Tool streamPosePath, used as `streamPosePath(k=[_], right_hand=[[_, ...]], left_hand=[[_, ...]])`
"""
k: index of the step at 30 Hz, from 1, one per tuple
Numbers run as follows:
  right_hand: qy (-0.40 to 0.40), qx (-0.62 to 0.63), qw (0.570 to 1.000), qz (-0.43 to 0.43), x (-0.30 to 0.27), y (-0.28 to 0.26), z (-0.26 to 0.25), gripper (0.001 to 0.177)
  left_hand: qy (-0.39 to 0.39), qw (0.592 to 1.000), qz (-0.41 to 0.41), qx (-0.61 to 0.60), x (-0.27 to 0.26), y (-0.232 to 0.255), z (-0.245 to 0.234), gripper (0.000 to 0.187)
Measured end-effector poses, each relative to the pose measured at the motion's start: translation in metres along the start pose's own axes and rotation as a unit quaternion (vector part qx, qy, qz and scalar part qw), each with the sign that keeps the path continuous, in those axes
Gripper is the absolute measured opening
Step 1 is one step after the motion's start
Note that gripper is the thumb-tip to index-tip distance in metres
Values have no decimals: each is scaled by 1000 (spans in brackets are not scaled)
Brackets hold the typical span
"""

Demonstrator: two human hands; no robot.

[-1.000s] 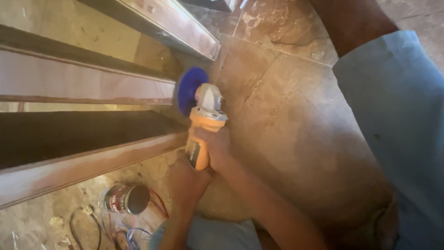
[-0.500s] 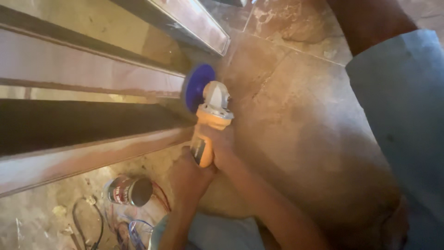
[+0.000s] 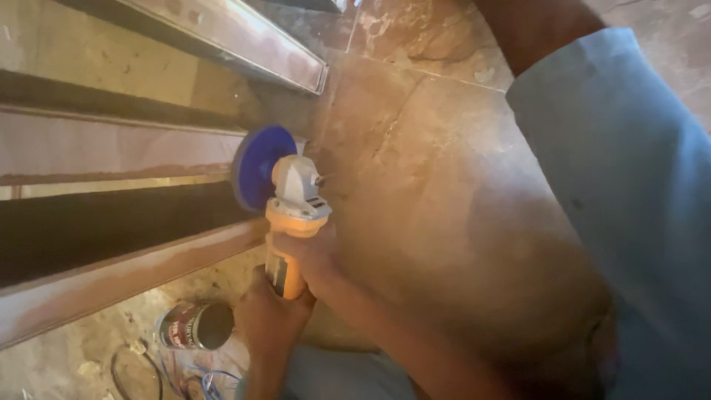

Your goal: The person uses an angle grinder with a sanding disc to smooth the edges and corners of a wooden door frame. The person moves the tool along the vertical and horizontal edges of the frame, focusing on the lower sections near the floor.

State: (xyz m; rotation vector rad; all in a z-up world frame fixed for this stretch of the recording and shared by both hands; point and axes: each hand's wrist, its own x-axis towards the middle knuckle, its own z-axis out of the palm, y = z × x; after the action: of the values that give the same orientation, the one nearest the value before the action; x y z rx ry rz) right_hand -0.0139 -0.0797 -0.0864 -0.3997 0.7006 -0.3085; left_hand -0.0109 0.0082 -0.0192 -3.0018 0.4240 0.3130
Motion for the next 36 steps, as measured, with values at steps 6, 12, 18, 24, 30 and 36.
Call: streamPosePath(k=[6, 12, 18, 24, 30, 36], right_hand=[[-8, 8, 1000, 18, -2, 17, -4, 37], [32, 9, 999, 19, 0, 29, -15, 37], [29, -5, 999, 20, 2, 44, -18, 38], [39, -16, 999, 5, 2, 53, -21, 38], [56, -29, 998, -14, 10, 70, -26, 38], [29, 5, 999, -19, 13, 60, -21, 40]], left_hand=[[-13, 999, -20, 29, 2, -9, -1, 59], [-40, 998, -38, -7, -6, -4, 11, 59], [5, 999, -3, -34, -7, -23, 11, 59], [-1, 996, 24, -86, -4, -22, 19, 58], [26, 996, 25, -85, -6, -28, 20, 50], [-11, 995, -17, -93, -4, -17, 12, 49]])
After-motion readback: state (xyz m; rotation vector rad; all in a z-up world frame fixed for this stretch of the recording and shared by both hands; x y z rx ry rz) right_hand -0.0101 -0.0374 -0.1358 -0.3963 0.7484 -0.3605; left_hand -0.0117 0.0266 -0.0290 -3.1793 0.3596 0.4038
